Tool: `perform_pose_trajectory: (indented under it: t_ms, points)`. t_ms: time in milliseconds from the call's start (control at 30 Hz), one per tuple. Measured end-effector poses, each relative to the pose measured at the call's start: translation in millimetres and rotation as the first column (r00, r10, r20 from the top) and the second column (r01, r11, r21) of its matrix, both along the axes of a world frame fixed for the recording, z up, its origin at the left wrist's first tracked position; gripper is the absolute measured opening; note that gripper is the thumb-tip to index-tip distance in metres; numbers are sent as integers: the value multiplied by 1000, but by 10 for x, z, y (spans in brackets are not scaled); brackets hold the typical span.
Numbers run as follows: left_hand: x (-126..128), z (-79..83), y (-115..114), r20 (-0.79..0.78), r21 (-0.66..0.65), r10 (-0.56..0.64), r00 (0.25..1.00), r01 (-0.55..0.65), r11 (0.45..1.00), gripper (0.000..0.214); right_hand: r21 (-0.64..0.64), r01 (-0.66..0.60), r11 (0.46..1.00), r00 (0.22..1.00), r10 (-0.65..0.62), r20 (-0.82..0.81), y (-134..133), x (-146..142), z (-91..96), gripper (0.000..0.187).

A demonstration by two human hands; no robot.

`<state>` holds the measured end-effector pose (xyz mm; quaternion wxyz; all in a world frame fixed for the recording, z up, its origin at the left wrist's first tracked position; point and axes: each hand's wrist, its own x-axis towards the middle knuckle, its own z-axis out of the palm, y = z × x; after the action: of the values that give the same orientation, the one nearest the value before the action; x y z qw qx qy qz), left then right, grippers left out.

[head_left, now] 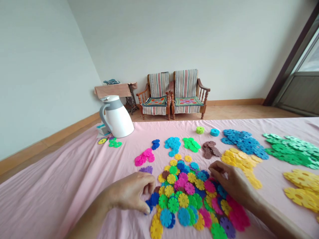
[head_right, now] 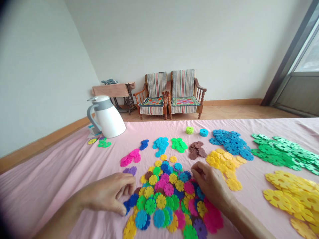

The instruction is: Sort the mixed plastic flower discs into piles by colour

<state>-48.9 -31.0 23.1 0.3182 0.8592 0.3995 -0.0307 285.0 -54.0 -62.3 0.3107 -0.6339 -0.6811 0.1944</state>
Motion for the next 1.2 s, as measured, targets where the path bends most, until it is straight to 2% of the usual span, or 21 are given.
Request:
perform_pose_trajectory:
  t_ms: [100, 200, 367, 433, 500, 600, 667, 767, 867, 967, 1067, 1133, 1200]
  points:
    - [31, -13, -46, -53, 51, -24, 998, 27, 998, 26, 3, 1, 1000, 1000, -1, 11, -1, -1, 4, 25]
    - [52, -13, -68, -56, 33, -22, 998, 24, 999, 24, -1, 1, 1000, 1000, -1, 3, -4, -3, 14, 26]
    - [-29, 3, 3, 50, -182, -3, 999, 12, 983, 17, 14, -1, 1000, 1000, 2, -10, 2, -2, 8, 25]
    - [-68, -3, 57, 114, -244, 58, 992, -28, 969, 12, 17, -8, 1000, 1000, 8, -5, 6, -1, 3, 25]
    - [-79, -23, 133, 196, -268, 189, 962, -133, 954, 10, 19, -12, 1000, 1000, 12, 3, 7, -1, 3, 25]
    - [-27, -79, 323, 348, -267, 391, 852, -310, 913, 14, 12, -11, 1000, 1000, 11, 13, 2, -6, 18, 25]
    - [40, -130, 515, 444, -201, 455, 771, -410, 890, 15, 2, -8, 1000, 1000, 8, 16, -4, -12, 33, 25]
    - [138, -218, 868, 541, -26, 483, 689, -561, 828, 13, -9, -3, 1000, 1000, 3, 12, -16, -24, 47, 24]
    - [196, -303, 1179, 578, 25, 505, 641, -632, 774, 11, 1, -4, 1000, 1000, 4, 1, -28, -38, 47, 25]
    - [203, -355, 1304, 599, 52, 514, 614, -670, 740, 13, 20, -4, 1000, 1000, 4, -1, -37, -51, 54, 26]
    - [168, -347, 1178, 589, 67, 479, 651, -630, 774, 14, 33, 1, 999, 1000, -1, 10, -39, -64, 75, 26]
    - [136, -299, 978, 537, 50, 434, 724, -540, 840, 13, 36, 12, 999, 1000, -13, 9, -36, -72, 88, 26]
    - [106, -216, 728, 416, 1, 342, 843, -376, 927, 12, 26, 22, 999, 1000, -22, -1, -30, -75, 91, 26]
